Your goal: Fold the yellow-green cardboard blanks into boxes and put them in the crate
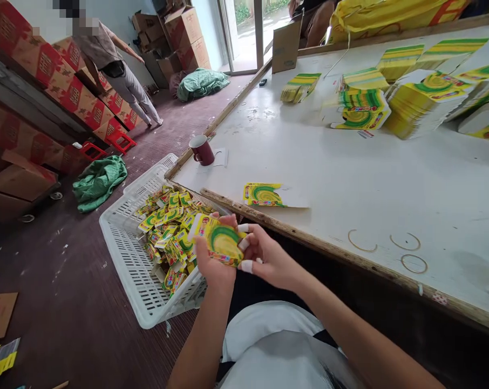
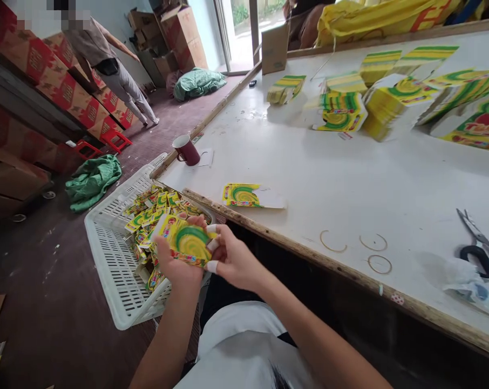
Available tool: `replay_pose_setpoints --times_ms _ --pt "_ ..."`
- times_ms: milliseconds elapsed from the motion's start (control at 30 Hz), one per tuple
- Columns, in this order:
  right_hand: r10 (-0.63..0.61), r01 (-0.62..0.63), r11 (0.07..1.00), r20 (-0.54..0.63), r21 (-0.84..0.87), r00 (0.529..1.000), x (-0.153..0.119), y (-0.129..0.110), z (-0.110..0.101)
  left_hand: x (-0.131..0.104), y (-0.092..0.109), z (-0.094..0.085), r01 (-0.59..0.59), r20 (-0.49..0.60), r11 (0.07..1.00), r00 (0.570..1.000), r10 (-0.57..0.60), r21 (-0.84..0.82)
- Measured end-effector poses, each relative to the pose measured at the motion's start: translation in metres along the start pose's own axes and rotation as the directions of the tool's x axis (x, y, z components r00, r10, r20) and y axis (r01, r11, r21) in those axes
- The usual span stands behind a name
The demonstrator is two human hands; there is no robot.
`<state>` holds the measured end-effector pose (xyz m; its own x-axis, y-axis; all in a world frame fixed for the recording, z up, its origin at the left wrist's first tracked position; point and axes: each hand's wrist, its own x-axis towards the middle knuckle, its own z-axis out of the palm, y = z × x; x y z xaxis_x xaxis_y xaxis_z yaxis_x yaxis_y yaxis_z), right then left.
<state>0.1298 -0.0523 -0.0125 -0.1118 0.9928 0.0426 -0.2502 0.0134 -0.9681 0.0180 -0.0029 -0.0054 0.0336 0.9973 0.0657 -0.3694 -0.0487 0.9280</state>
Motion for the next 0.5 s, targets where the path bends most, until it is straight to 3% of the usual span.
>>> replay_pose_setpoints --times_ms 67,133,233,400,500 --pt "-0.029 0.029 0.999 0.006 0.042 1.000 -0.004 0.002 0.015 0.004 0.008 0.007 -0.032 -0.075 0.991 0.997 0.023 -0.128" --pt "-0.059 0.059 0.998 -0.021 0.001 0.998 -0.004 0.005 0.020 0.006 0.011 0.008 -0.057 -0.106 0.987 0.994 0.041 -0.153" --pt "-0.016 0.016 1.000 -0.093 -0.005 0.996 0.000 0.008 0.013 0.004 0.005 0.003 -0.086 -0.099 0.996 0.991 0.086 0.008" --pt "0.014 0.009 0.982 -0.119 0.188 0.993 0.005 0.002 -0.004 -0.008 -0.014 -0.012 -0.133 -0.103 0.968 0.982 0.158 0.214" --pt "-0.028 0.041 0.996 -0.170 0.074 0.985 0.007 0.001 -0.012 -0.007 -0.019 -0.021 -0.078 -0.111 0.952 0.987 0.115 0.296"
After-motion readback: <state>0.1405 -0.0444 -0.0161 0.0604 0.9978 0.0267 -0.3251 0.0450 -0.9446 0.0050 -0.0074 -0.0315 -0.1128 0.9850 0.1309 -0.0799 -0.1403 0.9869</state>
